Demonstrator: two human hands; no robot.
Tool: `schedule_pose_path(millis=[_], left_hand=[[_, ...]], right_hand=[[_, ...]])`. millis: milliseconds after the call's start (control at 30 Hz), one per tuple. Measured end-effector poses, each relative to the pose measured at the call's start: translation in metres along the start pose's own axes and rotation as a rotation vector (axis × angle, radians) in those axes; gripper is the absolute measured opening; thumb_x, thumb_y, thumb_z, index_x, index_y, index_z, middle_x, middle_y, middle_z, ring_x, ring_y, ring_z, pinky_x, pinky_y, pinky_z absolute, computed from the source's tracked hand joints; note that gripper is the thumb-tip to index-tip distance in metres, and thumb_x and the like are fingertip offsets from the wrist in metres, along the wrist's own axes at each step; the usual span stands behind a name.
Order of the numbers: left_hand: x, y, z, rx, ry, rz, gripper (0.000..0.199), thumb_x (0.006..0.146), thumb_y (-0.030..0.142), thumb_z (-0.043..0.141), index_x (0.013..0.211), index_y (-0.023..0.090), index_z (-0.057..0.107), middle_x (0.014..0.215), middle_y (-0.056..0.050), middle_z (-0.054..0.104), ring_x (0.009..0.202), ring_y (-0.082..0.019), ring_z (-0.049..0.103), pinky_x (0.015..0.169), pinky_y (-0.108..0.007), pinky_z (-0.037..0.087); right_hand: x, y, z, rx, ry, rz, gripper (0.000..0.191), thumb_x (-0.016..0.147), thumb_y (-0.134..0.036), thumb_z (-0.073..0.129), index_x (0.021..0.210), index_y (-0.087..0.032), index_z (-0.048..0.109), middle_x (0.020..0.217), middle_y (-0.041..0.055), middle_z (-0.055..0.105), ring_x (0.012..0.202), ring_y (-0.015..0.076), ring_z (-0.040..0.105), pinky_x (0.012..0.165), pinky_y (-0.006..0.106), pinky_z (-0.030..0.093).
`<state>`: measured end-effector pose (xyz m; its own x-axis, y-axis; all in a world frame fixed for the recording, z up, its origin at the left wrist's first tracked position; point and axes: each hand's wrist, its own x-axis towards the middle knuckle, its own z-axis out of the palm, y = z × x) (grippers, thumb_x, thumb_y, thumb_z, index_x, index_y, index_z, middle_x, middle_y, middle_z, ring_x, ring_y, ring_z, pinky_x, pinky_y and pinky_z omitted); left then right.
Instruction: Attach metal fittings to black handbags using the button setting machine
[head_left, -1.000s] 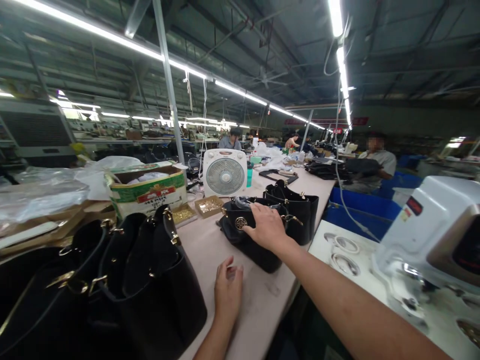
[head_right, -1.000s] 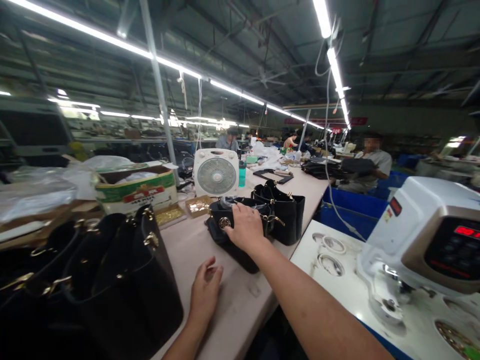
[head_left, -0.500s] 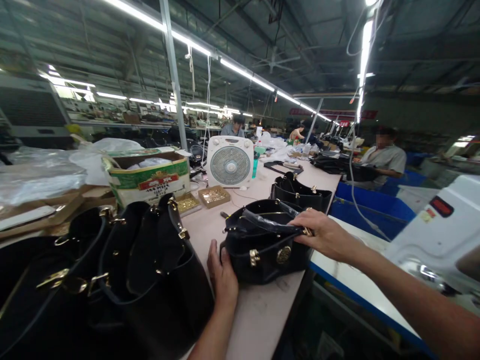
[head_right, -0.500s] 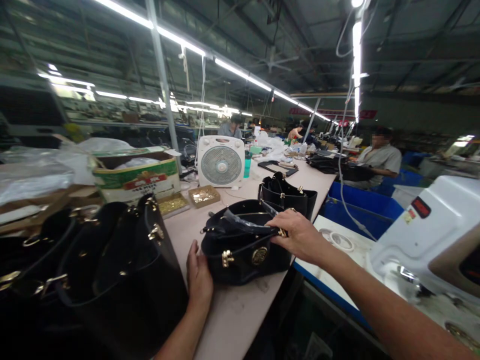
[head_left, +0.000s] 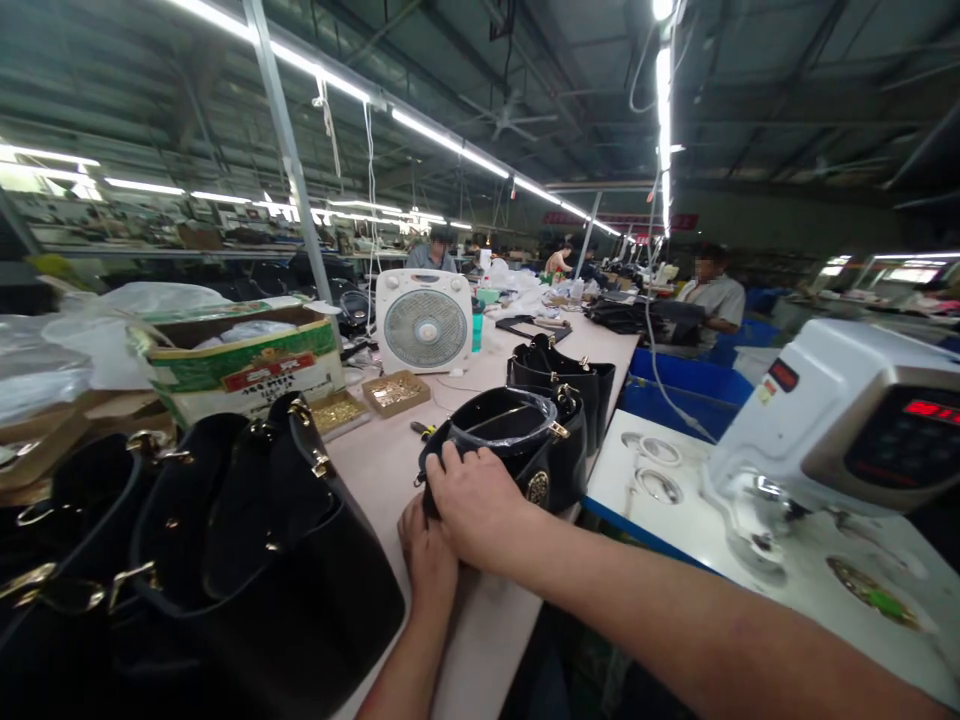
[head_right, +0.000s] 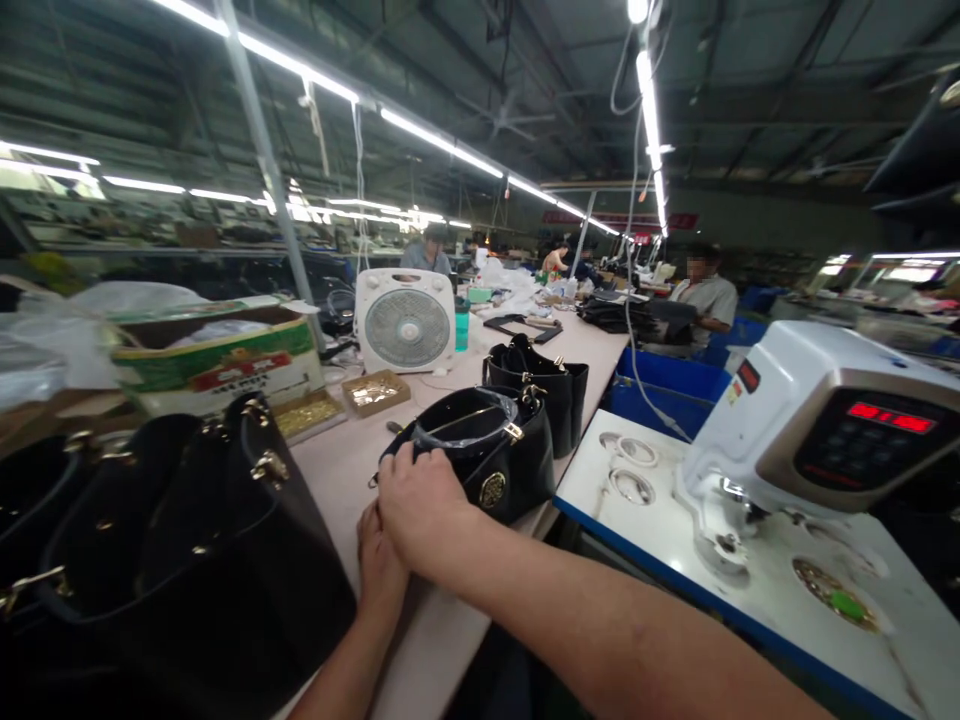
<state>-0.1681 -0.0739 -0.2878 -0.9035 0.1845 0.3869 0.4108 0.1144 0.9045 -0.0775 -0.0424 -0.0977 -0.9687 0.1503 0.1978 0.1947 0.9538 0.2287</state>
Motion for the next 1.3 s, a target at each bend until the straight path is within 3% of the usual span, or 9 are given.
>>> schedule_pose_path(millis=[167,300,467,633,800,933,1033,1167,1300], left_hand=[[-0.006,0.000,0.001,-0.007,-0.042,0.012,0.035,0.091,0.030,0.048,0.122,0.023,0.065,0.125,-0.012,0.069,0.120,-0.030,0.059,0.112,-0.049,0.044],[-0.008,0.003,0.004,-0.010,-0.024,-0.003,0.036,0.096,0.034,0.038,0.113,0.019,0.065,0.120,-0.017,0.067,0.117,-0.033,0.057,0.110,-0.056,0.043],[-0.013,0.006,0.007,-0.043,0.012,-0.014,0.040,0.098,0.038,0.033,0.110,0.018,0.066,0.121,-0.017,0.066,0.121,-0.035,0.054,0.113,-0.059,0.040],[-0.022,0.006,0.008,-0.124,0.027,0.011,0.035,0.095,0.038,0.040,0.108,0.021,0.068,0.122,-0.015,0.068,0.123,-0.033,0.057,0.111,-0.056,0.045],[-0.030,0.013,0.003,-0.173,-0.002,0.009,0.037,0.095,0.036,0.043,0.114,0.019,0.069,0.118,-0.015,0.070,0.117,-0.033,0.061,0.103,-0.053,0.050],[-0.032,0.026,0.000,-0.157,-0.009,-0.031,0.037,0.099,0.035,0.041,0.120,0.020,0.066,0.121,-0.014,0.070,0.118,-0.031,0.060,0.106,-0.053,0.047],[-0.030,0.035,-0.001,-0.148,-0.008,-0.060,0.036,0.102,0.035,0.038,0.118,0.020,0.066,0.120,-0.013,0.069,0.119,-0.029,0.058,0.109,-0.053,0.044],[-0.028,0.041,-0.002,-0.158,-0.013,-0.060,0.037,0.104,0.036,0.035,0.121,0.019,0.064,0.124,-0.013,0.067,0.123,-0.028,0.054,0.113,-0.051,0.041],[-0.023,0.038,-0.004,-0.168,0.010,-0.061,0.040,0.105,0.037,0.032,0.124,0.018,0.061,0.128,-0.013,0.065,0.126,-0.027,0.053,0.116,-0.050,0.039]], right_hand=[[0.004,-0.009,0.010,-0.007,-0.014,0.046,0.045,0.094,-0.014,0.052,0.136,0.002,0.053,0.116,0.0273,0.068,0.100,0.0324,0.070,0.080,0.045,0.058],[0.009,0.005,0.000,0.114,-0.061,0.002,0.026,0.088,-0.018,0.058,0.111,-0.011,0.067,0.104,0.0177,0.074,0.091,0.0303,0.073,0.070,0.039,0.059],[0.012,0.033,-0.022,0.293,-0.142,0.008,0.042,0.084,-0.021,0.059,0.124,-0.026,0.068,0.121,0.0063,0.076,0.113,0.0273,0.071,0.090,0.035,0.057],[0.027,0.012,-0.021,0.105,-0.229,0.101,0.060,0.082,-0.050,0.068,0.128,-0.011,0.064,0.108,0.0196,0.076,0.097,0.0383,0.074,0.078,0.046,0.060],[0.042,-0.017,0.002,-0.026,-0.248,0.080,0.066,0.083,-0.018,0.068,0.142,0.004,0.050,0.107,0.0277,0.074,0.093,0.0363,0.075,0.074,0.044,0.060],[0.044,-0.009,0.005,0.021,-0.264,0.064,0.039,0.083,-0.008,0.061,0.120,-0.002,0.068,0.103,0.0266,0.076,0.094,0.0361,0.075,0.077,0.043,0.060],[0.043,0.010,-0.003,0.101,-0.253,0.078,0.024,0.082,-0.012,0.059,0.099,-0.012,0.077,0.101,0.0212,0.078,0.097,0.0370,0.075,0.081,0.045,0.059],[0.039,0.034,-0.011,0.247,-0.174,0.117,0.038,0.080,-0.013,0.055,0.111,-0.020,0.077,0.116,0.0115,0.077,0.111,0.0290,0.071,0.094,0.037,0.054],[0.032,0.046,-0.015,0.725,-0.050,0.204,0.039,0.072,-0.010,0.058,0.106,-0.015,0.076,0.103,0.0068,0.078,0.097,0.0215,0.070,0.090,0.030,0.051]])
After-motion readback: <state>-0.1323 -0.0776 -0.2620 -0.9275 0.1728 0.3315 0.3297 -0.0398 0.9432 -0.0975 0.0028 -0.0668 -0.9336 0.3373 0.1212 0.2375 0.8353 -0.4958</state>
